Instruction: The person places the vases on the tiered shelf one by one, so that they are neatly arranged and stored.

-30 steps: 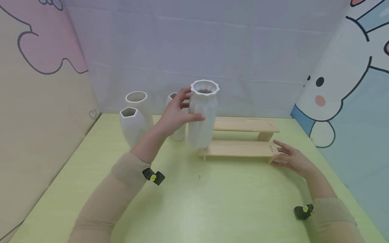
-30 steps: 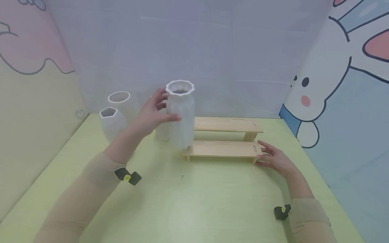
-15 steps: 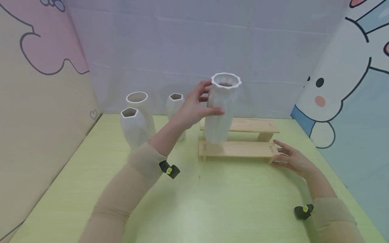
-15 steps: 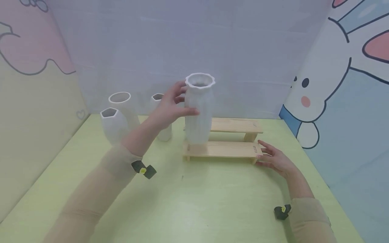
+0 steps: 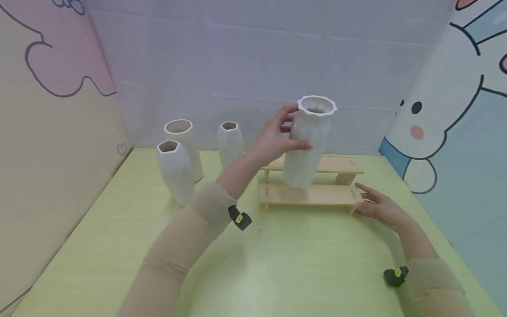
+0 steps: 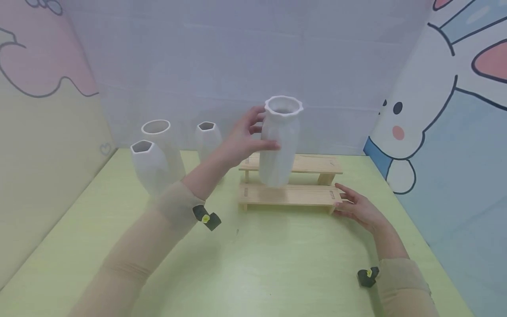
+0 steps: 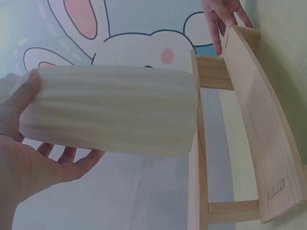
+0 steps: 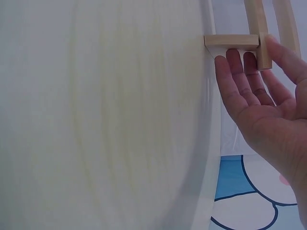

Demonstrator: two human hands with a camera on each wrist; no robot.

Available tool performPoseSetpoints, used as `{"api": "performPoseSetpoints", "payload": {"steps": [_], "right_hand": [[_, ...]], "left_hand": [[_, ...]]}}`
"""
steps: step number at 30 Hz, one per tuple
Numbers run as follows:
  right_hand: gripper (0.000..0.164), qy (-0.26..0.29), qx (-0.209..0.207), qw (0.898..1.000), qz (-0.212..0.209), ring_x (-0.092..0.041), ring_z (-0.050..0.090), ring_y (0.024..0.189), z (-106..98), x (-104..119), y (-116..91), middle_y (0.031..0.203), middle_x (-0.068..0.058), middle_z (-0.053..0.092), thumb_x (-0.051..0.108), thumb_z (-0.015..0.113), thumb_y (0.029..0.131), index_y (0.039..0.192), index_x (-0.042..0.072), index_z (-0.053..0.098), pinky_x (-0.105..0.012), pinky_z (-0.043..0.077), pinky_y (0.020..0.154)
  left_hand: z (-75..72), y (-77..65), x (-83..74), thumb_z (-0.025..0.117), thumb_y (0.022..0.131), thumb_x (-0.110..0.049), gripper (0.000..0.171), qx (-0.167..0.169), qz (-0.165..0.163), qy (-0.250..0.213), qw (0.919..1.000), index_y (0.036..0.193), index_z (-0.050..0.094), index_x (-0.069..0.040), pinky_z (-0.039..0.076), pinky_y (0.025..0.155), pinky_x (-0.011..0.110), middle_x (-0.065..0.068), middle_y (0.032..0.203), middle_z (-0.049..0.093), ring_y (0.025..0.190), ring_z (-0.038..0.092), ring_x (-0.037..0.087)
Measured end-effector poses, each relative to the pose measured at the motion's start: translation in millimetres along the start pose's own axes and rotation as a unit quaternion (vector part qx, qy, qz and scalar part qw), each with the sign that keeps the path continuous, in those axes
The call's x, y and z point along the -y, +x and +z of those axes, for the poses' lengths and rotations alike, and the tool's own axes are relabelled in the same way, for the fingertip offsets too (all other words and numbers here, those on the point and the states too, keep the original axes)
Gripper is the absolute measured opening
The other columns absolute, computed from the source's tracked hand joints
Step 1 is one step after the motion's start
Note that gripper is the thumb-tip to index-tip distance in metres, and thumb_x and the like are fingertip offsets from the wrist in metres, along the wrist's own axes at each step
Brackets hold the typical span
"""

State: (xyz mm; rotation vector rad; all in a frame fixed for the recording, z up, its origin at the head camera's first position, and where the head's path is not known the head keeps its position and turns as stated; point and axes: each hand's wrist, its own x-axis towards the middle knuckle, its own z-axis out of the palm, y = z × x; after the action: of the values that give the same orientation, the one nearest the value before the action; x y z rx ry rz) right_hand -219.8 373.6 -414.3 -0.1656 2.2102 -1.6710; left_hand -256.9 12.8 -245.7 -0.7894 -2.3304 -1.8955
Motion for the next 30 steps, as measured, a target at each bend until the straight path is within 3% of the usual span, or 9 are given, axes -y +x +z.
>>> {"api": "performPoseSetpoints", "payload": {"steps": [17, 30], "right_hand": [[0.076, -0.01, 0.008, 1.0, 0.001, 0.0, 0.054, 0.102, 1.6, 6.5, -2.1, 0.139, -0.025, 0.019, 0.015, 0.053, 0.097, 0.152, 0.008, 0.001, -0.027, 0.05, 0.09], [0.075, -0.005, 0.013, 1.0, -0.003, 0.0, 0.054, 0.102, 3.0, 8.5, -4.4, 0.144, -0.029, 0.015, 0.014, 0.052, 0.097, 0.152, 0.008, 0.001, -0.029, 0.05, 0.092]], "left_hand": [[44.3, 17.6, 13.8, 0.088, 0.065, -0.021, 0.089, 0.019, 0.002, 0.007, 0.9998, 0.139, 0.039, -0.029, 0.05, 0.087, 0.033, -0.002, 0.133, 0.049, 0.112, 0.055, 0.021], [81.5, 23.6, 25.0, 0.089, 0.063, -0.019, 0.09, 0.021, -0.011, -0.016, 0.9996, 0.138, 0.042, -0.03, 0.051, 0.076, 0.026, -0.003, 0.13, 0.052, 0.106, 0.057, 0.017]]}}
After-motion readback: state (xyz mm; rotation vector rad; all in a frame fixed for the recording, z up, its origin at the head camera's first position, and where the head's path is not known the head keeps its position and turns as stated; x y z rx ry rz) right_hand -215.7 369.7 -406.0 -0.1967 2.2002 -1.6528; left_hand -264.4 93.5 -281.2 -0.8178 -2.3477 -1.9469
